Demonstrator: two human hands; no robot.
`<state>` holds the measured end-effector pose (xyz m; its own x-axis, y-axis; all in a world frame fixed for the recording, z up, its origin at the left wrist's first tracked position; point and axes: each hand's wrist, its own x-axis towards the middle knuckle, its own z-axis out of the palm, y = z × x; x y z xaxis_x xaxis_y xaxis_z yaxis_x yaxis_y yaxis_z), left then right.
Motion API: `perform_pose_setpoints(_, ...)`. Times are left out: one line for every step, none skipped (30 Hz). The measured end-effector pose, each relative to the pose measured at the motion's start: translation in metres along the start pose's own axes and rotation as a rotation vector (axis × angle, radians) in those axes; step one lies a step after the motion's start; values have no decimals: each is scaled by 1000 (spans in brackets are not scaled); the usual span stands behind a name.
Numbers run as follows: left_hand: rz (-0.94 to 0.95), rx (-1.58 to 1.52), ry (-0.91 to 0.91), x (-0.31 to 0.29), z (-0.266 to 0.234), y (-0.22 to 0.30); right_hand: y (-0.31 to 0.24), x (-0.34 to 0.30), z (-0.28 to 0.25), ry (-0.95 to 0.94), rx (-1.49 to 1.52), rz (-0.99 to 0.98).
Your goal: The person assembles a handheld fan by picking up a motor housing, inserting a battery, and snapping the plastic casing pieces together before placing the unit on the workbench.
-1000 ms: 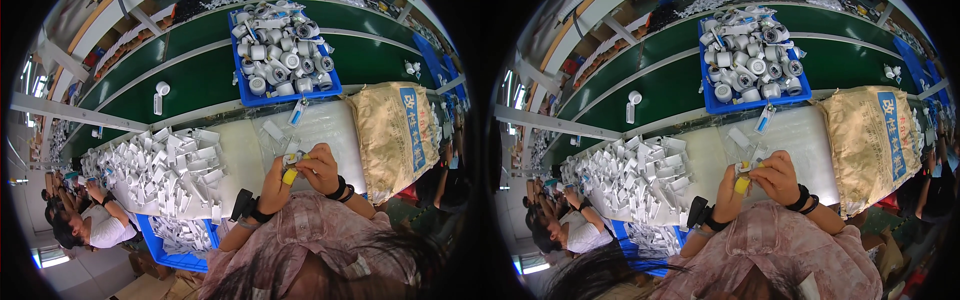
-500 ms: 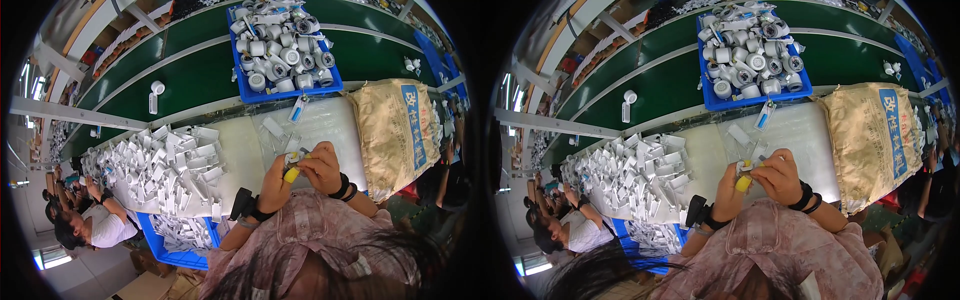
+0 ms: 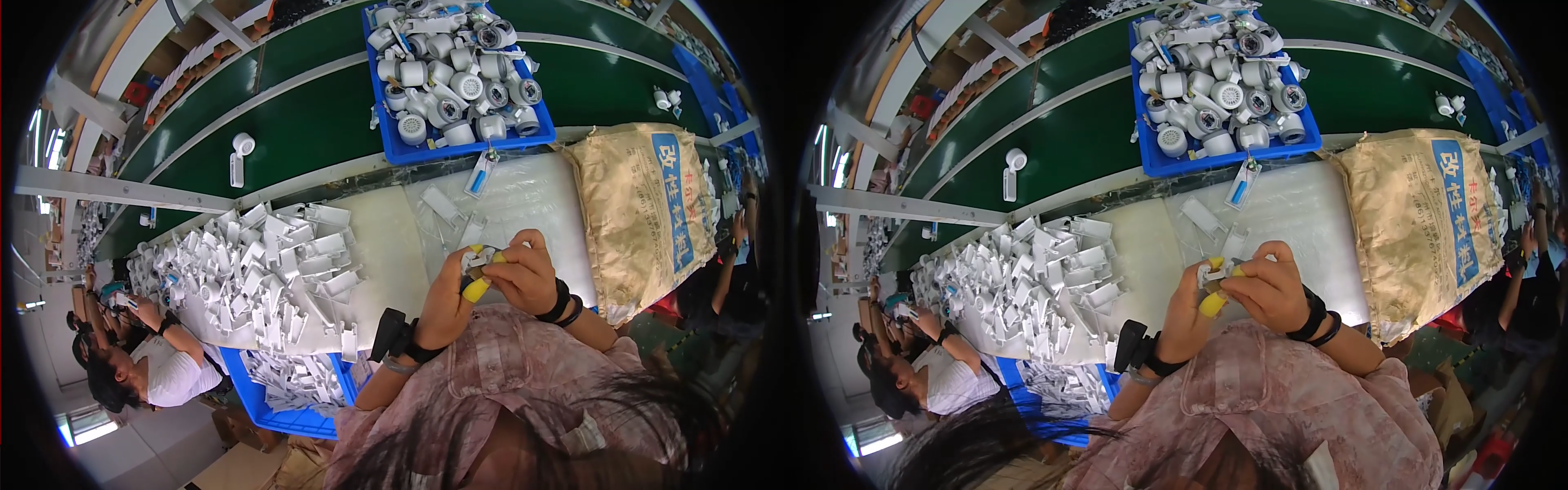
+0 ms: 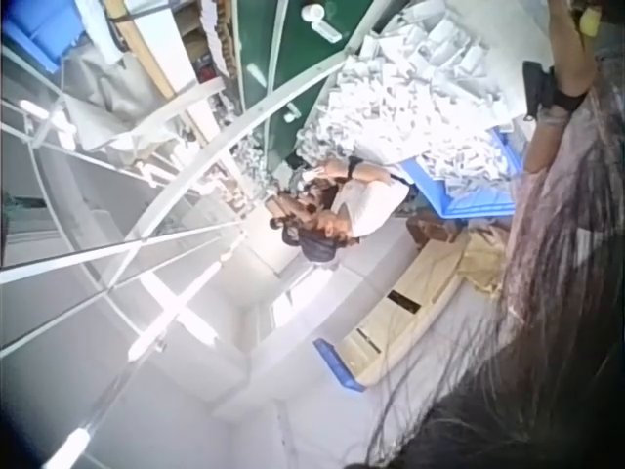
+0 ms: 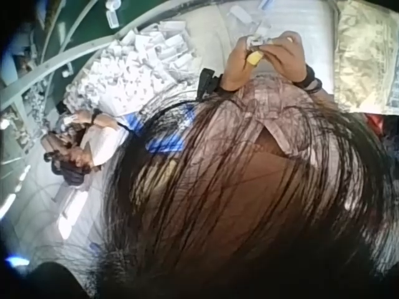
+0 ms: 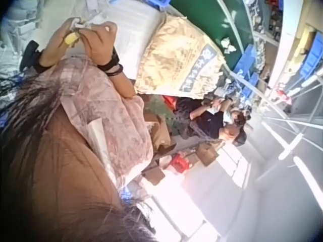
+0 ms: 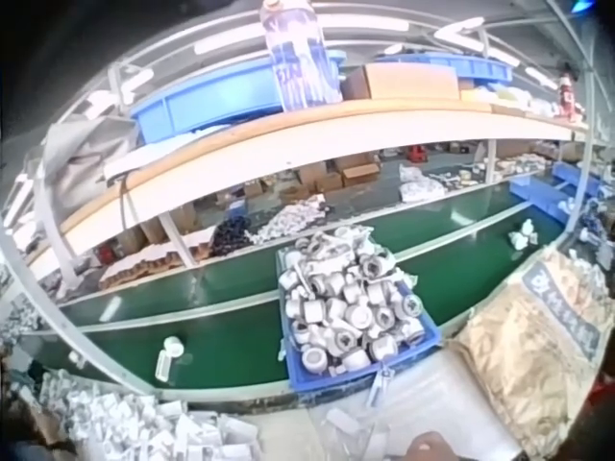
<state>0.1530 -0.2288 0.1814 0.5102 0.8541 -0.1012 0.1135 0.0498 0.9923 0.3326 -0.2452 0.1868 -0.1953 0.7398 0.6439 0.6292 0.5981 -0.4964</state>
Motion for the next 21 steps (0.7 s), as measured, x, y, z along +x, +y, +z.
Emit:
perform_pose_setpoints(38,28,12,0,0,-1,1,0,0,-2,0,2)
perform_pose_setpoints(77,56,22,0,1,-2,2,-1,-1,2,16,-13)
perform_pose_setpoints(75,53,19,0,1,-2,2,-1,-1,6,32,-28)
perform_pose_setpoints(52,36,-3,0,0,-3,2,-2,-1,4,31,-25)
perform_pose_setpoints(30,19,-23,0,0,-3,1,-3,-1,13,40,-21)
perform_pose_setpoints(28,17,-24,0,-1,-3,1,-3,-1,22,48,-17)
perform_pose_setpoints(44,17,-25,0,-1,-3,1,-4,-2,21,48,-15)
perform_pose_setpoints(60,18,-24,1,-2,-3,1,-4,-2,26,50,-13)
perform_pose_setpoints(59,18,-23,1,-2,-2,1,-4,-1,32,53,-12)
perform_pose_setpoints(93,49,-18,2,-2,-2,2,-4,-1,31,54,-11)
perform_pose_setpoints(129,79,-14,2,-1,-1,1,-3,-1,36,56,-11)
perform_pose_setpoints(129,78,-15,2,-1,0,1,-3,-1,41,59,-11)
perform_pose_setpoints(119,72,-22,2,-2,0,1,-2,-1,41,58,-11)
perform_pose_setpoints(108,66,-28,2,-2,1,1,-2,-1,41,58,-16)
perform_pose_setpoints(107,66,-28,2,-2,0,1,-2,-1,41,59,-20)
perform_pose_setpoints(120,77,-36,2,-2,0,1,-2,-1,41,59,-20)
perform_pose_setpoints(132,88,-43,2,-2,0,1,-2,-1,38,59,-21)
perform_pose_setpoints(133,88,-42,1,-2,1,1,-2,-1,35,59,-21)
perform_pose_setpoints(110,76,-26,1,-1,1,1,-3,-1,35,59,-22)
perform_pose_setpoints(88,64,-9,1,-1,2,1,-3,-1,31,61,-21)
perform_pose_setpoints(88,64,-8,1,-1,1,1,-3,-1,27,62,-21)
